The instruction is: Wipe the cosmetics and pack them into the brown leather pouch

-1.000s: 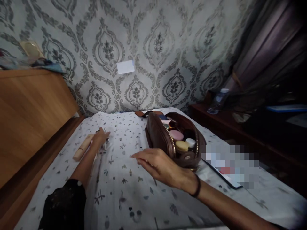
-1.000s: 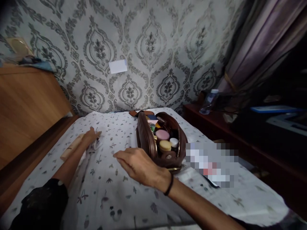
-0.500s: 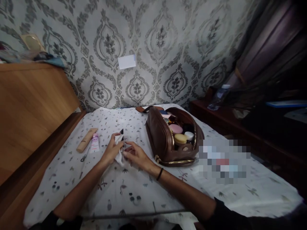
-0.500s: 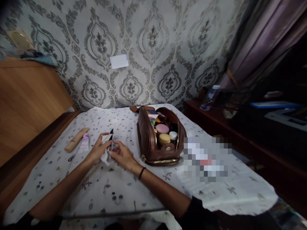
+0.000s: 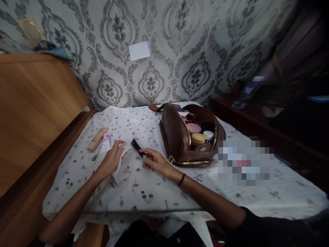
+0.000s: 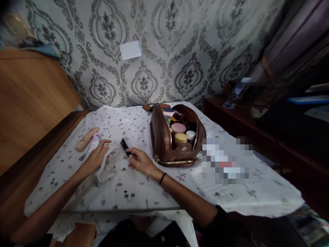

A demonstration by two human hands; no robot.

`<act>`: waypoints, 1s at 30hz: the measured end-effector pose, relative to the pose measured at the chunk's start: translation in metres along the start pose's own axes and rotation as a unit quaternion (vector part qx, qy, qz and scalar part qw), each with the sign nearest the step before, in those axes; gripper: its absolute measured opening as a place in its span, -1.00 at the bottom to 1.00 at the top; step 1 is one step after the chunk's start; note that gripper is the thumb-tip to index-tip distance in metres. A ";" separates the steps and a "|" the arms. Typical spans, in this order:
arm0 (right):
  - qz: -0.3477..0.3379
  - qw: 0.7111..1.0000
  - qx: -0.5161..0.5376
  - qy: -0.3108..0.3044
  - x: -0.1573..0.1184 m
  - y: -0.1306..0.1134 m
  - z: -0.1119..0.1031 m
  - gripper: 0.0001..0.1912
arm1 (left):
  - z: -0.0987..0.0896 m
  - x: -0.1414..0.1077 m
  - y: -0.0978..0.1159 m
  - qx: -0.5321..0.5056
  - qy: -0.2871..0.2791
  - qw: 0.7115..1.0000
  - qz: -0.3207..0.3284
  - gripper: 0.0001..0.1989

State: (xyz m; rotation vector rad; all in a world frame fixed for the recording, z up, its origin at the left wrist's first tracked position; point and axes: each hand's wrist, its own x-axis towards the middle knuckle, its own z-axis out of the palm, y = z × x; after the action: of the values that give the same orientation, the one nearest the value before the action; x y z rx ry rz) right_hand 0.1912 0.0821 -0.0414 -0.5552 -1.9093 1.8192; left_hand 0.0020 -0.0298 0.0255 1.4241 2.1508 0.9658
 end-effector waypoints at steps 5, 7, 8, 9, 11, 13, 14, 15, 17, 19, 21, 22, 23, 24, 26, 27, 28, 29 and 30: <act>-0.051 0.977 -0.179 0.105 -0.006 -0.002 -0.005 -0.57 | 0.002 0.000 0.006 0.014 0.095 0.994 0.059 -0.66; -0.043 0.969 -0.215 0.114 -0.007 -0.002 -0.003 -0.70 | 0.015 0.001 0.012 -0.013 0.122 0.987 0.100 -0.70; -0.044 0.967 -0.224 0.112 -0.007 -0.002 -0.003 -0.77 | 0.023 0.002 0.015 -0.023 0.130 0.984 0.121 -0.73; -0.050 0.965 -0.232 0.110 -0.007 -0.002 -0.002 -0.82 | 0.032 0.003 0.018 -0.028 0.129 0.981 0.143 -0.76; -0.071 0.958 -0.252 0.112 -0.006 0.000 -0.001 -0.84 | 0.052 0.005 0.020 -0.019 0.095 0.976 0.193 -0.82; -0.086 0.947 -0.283 0.122 -0.006 0.002 -0.001 -0.82 | 0.070 0.008 0.018 0.015 0.034 0.970 0.242 -0.80; -0.090 0.942 -0.298 0.129 -0.006 0.003 -0.001 -0.81 | 0.078 0.010 0.015 0.035 0.005 0.966 0.258 -0.76; -0.092 0.937 -0.309 0.133 -0.006 0.004 -0.001 -0.80 | 0.083 0.011 0.012 0.056 -0.016 0.962 0.267 -0.72; -0.102 0.931 -0.323 0.134 -0.007 0.005 -0.002 -0.80 | 0.088 0.014 0.005 0.105 -0.036 0.957 0.269 -0.65; -0.116 0.930 -0.327 0.117 -0.009 0.006 -0.004 -0.81 | 0.085 0.019 -0.002 0.155 -0.041 0.952 0.259 -0.63; -0.124 0.930 -0.329 0.104 -0.010 0.005 -0.004 -0.83 | 0.075 0.026 -0.011 0.204 -0.040 0.949 0.236 -0.62; -0.125 0.930 -0.330 0.101 -0.011 0.005 -0.005 -0.83 | 0.068 0.031 -0.017 0.219 -0.033 0.951 0.217 -0.63; -0.124 0.930 -0.331 0.101 -0.011 0.005 -0.005 -0.84 | 0.061 0.036 -0.023 0.230 -0.024 0.953 0.197 -0.62; -0.123 0.930 -0.332 0.104 -0.011 0.004 -0.005 -0.84 | 0.053 0.041 -0.030 0.238 -0.010 0.955 0.178 -0.62; -0.122 0.929 -0.333 0.106 -0.011 0.003 -0.005 -0.84 | 0.039 0.049 -0.045 0.248 0.013 0.955 0.164 -0.61; -0.122 0.929 -0.332 0.109 -0.011 0.002 -0.005 -0.84 | 0.033 0.052 -0.052 0.257 0.032 0.951 0.167 -0.61; -0.122 0.929 -0.331 0.111 -0.010 0.002 -0.005 -0.84 | 0.028 0.052 -0.057 0.272 0.052 0.946 0.168 -0.63; -0.122 0.930 -0.329 0.113 -0.010 0.002 -0.005 -0.83 | 0.024 0.051 -0.060 0.291 0.073 0.940 0.165 -0.64; -0.121 0.930 -0.326 0.115 -0.010 0.001 -0.005 -0.83 | 0.022 0.048 -0.062 0.312 0.090 0.933 0.155 -0.66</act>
State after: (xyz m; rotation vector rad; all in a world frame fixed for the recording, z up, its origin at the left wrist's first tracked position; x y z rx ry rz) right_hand 0.2027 0.0808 -0.0430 -0.6671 -2.2746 0.8951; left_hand -0.0437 0.0058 -0.0320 2.0871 2.5575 0.5296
